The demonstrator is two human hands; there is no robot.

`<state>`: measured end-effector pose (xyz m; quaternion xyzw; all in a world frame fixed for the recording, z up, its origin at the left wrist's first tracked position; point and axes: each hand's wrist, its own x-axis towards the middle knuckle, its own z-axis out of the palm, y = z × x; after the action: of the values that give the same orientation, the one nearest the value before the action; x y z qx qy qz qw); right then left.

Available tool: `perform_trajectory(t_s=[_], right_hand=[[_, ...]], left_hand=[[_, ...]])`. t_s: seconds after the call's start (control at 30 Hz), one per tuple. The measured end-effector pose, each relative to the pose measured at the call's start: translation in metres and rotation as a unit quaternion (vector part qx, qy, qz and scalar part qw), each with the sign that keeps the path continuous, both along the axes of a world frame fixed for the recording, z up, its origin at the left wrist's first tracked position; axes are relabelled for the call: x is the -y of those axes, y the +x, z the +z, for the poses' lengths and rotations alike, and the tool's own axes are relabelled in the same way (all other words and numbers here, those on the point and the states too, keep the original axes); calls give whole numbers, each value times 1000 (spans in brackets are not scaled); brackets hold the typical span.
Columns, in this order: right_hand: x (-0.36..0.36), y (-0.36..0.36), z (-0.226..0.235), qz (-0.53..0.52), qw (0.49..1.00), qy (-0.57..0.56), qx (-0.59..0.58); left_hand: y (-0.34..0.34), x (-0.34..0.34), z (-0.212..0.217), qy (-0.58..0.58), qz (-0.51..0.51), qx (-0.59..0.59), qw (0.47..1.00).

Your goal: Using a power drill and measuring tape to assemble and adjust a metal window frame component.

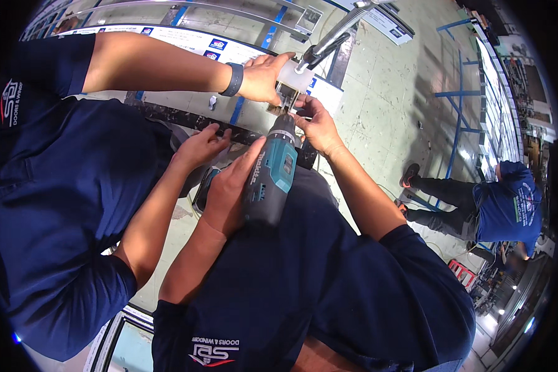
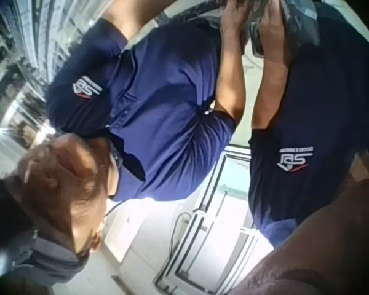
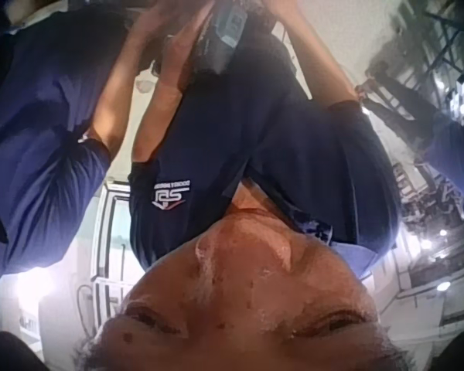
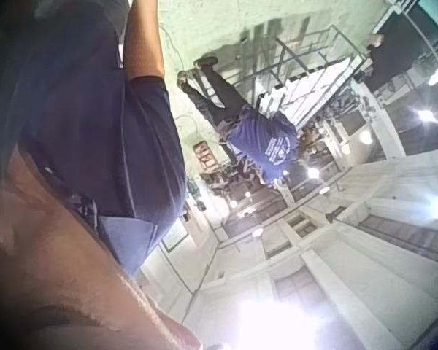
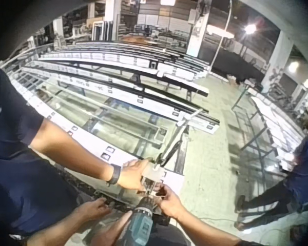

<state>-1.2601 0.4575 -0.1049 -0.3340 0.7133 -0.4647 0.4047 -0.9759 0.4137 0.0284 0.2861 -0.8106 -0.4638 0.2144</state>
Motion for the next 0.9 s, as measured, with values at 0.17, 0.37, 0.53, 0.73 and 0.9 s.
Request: perform_trajectory(t_s=[0.17, 0.37, 0.53, 0.73, 0.9], right_hand=[[-2, 1, 2, -6, 1000, 2, 26], [-4, 2, 0, 17, 1000, 3, 2], [-2, -6, 17, -2, 999, 15, 46], [32, -19, 38, -1, 968, 21, -249], [60, -32, 34, 21, 982, 42, -185]], left_hand=[[-9, 6, -14, -3, -10, 14, 1000], [-16, 7, -31, -5, -7, -2, 1000], [-16, 6, -34, 7, 9, -32, 999], [-18, 9, -27, 18, 4, -25, 1000], [-17, 9, -29, 7, 4, -7, 1000]])
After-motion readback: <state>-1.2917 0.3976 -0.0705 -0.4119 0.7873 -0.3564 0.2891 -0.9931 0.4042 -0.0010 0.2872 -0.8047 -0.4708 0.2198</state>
